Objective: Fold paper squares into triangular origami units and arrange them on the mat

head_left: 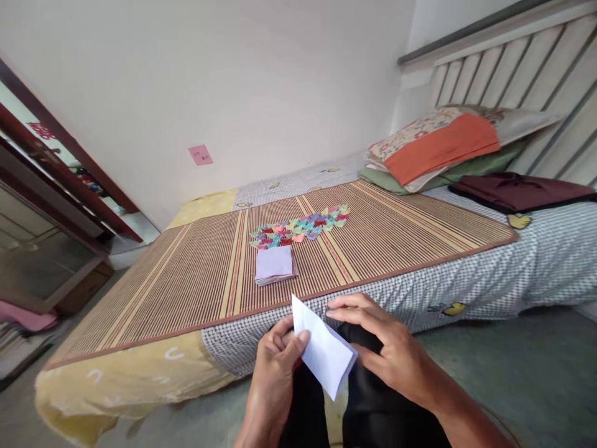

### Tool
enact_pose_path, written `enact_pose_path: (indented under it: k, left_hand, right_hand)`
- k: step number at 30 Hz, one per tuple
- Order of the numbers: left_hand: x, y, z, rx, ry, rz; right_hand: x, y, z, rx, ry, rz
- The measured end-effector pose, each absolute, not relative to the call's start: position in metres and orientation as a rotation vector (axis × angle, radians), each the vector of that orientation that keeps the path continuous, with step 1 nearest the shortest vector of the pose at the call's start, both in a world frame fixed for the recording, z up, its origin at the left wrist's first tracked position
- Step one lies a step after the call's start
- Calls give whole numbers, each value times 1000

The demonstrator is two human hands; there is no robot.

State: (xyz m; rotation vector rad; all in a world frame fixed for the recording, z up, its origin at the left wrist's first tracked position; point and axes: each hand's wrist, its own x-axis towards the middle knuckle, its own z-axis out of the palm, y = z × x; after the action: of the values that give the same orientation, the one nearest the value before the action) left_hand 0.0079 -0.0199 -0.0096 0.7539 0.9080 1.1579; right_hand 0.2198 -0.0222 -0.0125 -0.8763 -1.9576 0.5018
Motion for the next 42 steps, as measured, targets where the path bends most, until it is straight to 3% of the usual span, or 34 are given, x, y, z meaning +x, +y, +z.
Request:
enact_pose_path:
  k: [11, 29, 42]
  left_hand:
    - [14, -18, -6, 692, 902, 1211]
    - [24, -34, -9, 904, 954, 1298]
    - [22, -32, -12, 808, 1000, 1201]
  right_hand:
    - [195, -31, -6, -754, -2027, 87]
    - [176, -28, -17, -1036, -1703, 397]
    - [174, -28, -13, -1053, -1736, 380]
